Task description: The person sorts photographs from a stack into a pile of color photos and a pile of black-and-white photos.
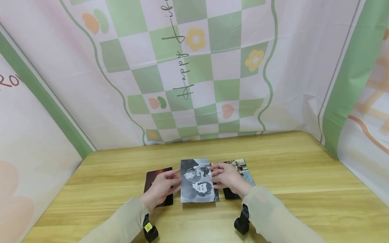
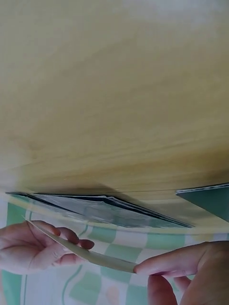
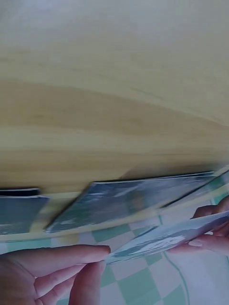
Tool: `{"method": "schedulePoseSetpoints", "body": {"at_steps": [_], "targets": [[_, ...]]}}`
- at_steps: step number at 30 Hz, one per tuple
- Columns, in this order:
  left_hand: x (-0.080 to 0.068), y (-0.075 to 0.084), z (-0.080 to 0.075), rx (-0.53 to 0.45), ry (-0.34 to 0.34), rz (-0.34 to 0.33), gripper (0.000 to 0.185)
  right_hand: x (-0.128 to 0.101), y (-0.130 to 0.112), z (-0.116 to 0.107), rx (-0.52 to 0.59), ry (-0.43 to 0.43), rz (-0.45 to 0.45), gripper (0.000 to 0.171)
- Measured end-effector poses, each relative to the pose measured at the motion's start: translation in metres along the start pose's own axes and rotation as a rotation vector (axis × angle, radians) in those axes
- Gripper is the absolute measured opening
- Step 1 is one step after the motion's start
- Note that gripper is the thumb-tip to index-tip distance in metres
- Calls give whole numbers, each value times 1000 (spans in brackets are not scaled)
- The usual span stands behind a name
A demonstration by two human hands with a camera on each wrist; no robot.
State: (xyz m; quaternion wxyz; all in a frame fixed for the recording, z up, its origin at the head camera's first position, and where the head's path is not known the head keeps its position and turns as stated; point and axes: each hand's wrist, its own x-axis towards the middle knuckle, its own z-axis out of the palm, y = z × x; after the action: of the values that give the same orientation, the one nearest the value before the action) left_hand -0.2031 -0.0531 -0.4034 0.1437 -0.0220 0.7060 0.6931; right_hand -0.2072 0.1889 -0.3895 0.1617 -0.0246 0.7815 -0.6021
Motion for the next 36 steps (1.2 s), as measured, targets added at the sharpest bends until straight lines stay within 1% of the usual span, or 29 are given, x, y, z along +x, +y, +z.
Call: {"method": "schedulePoseSetpoints", "body": {"at_steps": [7,11,15,21,26,32,36], "targets": [[5,-1,6,46,-29,-6,49,4,4,-4,-55,-15,-5,45],[9,-2,7,67,-38,-30,51,7,7,-4,-95,-5,-14,41],[12,-3,8,74,-53,-54,54,11,9,-3,-111,13,-5,38],[15,-3,9,103,-66,-48,56,15,7,-3,-140,26,-7,39],[17,-1,8,159,-65,-46,54,16,5,-1,-172,46,-7,38],[16,1,8,173,-55,-51,50,17,2,2,-228,69,-23,38],[15,1,8,198,-59,-52,46,19,2,4,-268,87,-15,40]]}}
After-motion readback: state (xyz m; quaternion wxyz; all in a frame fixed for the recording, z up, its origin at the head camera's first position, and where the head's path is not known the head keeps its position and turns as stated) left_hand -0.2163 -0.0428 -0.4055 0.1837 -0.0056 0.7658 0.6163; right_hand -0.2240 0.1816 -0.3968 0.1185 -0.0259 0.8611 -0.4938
